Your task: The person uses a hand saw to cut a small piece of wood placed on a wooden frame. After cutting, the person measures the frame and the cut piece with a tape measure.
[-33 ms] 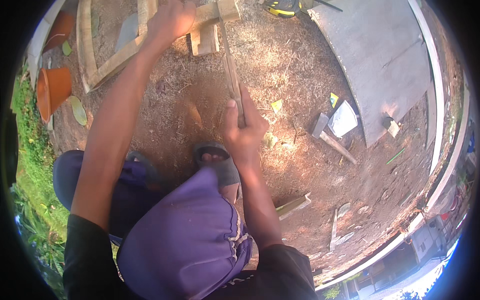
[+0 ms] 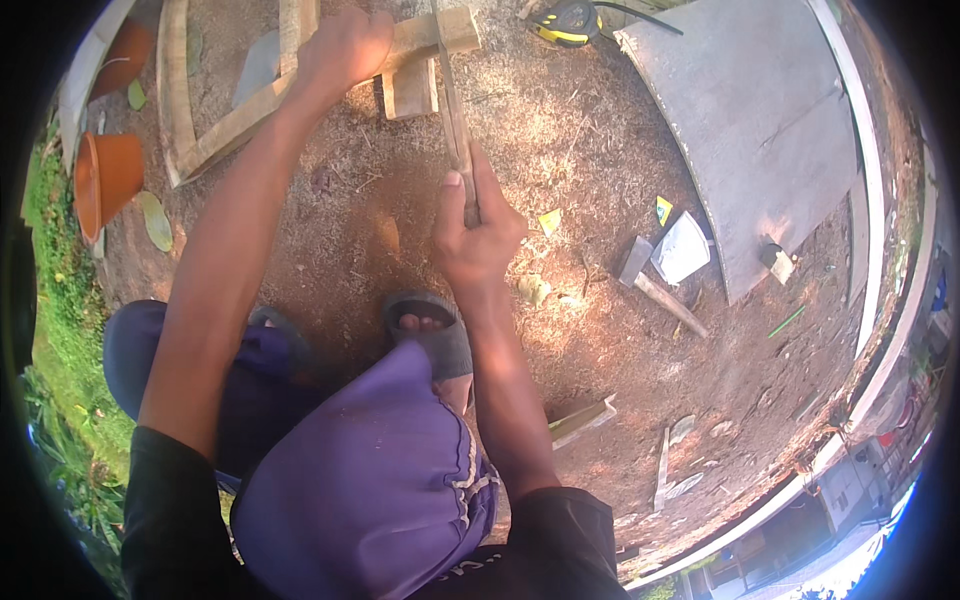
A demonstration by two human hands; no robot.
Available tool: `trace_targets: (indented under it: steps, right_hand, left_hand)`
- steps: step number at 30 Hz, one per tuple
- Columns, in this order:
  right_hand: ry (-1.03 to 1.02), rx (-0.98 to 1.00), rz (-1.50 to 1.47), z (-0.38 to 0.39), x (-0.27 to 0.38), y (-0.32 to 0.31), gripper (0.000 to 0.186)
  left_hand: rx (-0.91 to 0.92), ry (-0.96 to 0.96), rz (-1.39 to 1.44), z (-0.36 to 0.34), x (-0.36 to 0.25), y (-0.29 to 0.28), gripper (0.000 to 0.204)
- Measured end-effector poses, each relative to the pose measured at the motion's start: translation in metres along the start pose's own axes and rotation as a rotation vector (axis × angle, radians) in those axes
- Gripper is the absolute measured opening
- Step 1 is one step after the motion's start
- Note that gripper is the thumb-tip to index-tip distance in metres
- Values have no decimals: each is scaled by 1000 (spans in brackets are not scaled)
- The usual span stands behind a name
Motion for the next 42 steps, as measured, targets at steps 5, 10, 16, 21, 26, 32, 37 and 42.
trace_targets:
  steps: [5, 10, 16, 21, 26, 32, 37, 42]
  right_hand:
    - [-66, 37, 116, 77, -33, -54, 43]
    - [-121, 45, 172, 145, -45, -90, 49]
    - [-58, 2, 45, 1, -5, 2, 41]
    - [-130, 43, 110, 119, -56, -80, 47]
    - [6, 30, 85, 102, -44, -64, 48]
    - [-62, 32, -31, 4, -17, -2, 41]
    - [-79, 88, 160, 132, -72, -94, 49]
    - [-21, -5, -35, 37, -18, -26, 43]
  left_hand:
    - [104, -184, 240, 12, 11, 8, 46]
    - [163, -203, 249, 15, 8, 11, 46]
    - [145, -206, 269, 15, 9, 10, 46]
    - [171, -248, 279, 17, 13, 8, 48]
    - [161, -232, 256, 15, 10, 7, 49]
    - [26, -172, 208, 20, 10, 6, 47]
    - [244, -267, 265, 17, 7, 8, 49]
    - [193, -224, 251, 10, 6, 7, 48]
Point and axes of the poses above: each hand's wrist, its own z-axis away from the middle knuckle, its own y-axis out of the palm, x = y × z, the point moved 8 cm from there along -z, towards the middle knuckle, and after that the axes turned 5 degrees about y, right-handed, at the moved point
